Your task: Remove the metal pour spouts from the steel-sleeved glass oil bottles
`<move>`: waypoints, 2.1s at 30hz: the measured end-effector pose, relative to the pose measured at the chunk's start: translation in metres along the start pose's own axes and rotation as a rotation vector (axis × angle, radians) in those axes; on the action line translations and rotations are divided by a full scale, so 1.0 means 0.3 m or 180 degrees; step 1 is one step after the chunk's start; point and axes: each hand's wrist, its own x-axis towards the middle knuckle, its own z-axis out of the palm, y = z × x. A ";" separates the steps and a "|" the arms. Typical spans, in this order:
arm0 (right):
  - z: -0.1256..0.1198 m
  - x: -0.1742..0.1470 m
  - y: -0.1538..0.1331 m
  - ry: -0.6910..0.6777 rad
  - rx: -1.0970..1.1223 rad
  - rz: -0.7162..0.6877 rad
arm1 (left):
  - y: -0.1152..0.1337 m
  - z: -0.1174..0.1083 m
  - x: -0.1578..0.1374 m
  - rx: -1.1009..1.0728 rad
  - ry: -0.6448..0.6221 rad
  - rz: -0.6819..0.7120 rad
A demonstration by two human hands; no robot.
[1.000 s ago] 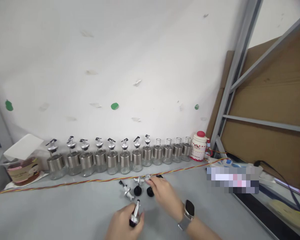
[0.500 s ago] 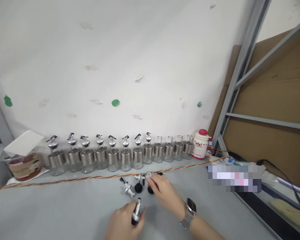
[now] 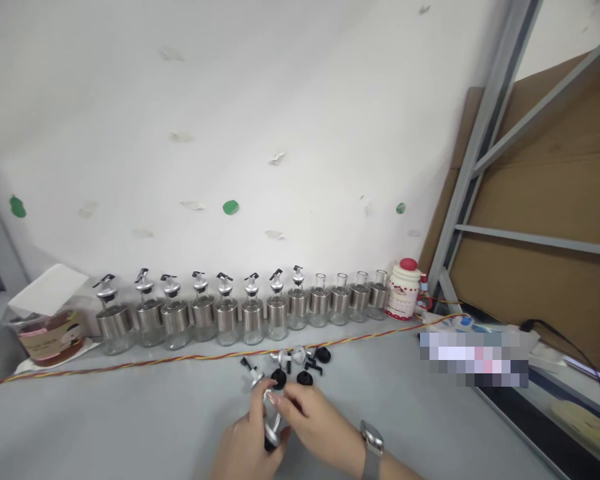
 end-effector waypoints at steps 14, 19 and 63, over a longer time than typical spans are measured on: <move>0.000 0.038 0.022 -0.0544 0.1639 0.0853 | -0.015 0.009 0.003 0.0199 0.0025 0.0268; -0.002 0.036 0.025 -0.0590 0.1700 0.0919 | -0.026 0.034 0.002 0.0190 -0.0007 0.0454; -0.148 0.093 0.126 0.1192 0.0869 0.0008 | 0.013 0.018 0.002 -0.1058 0.0331 -0.0170</move>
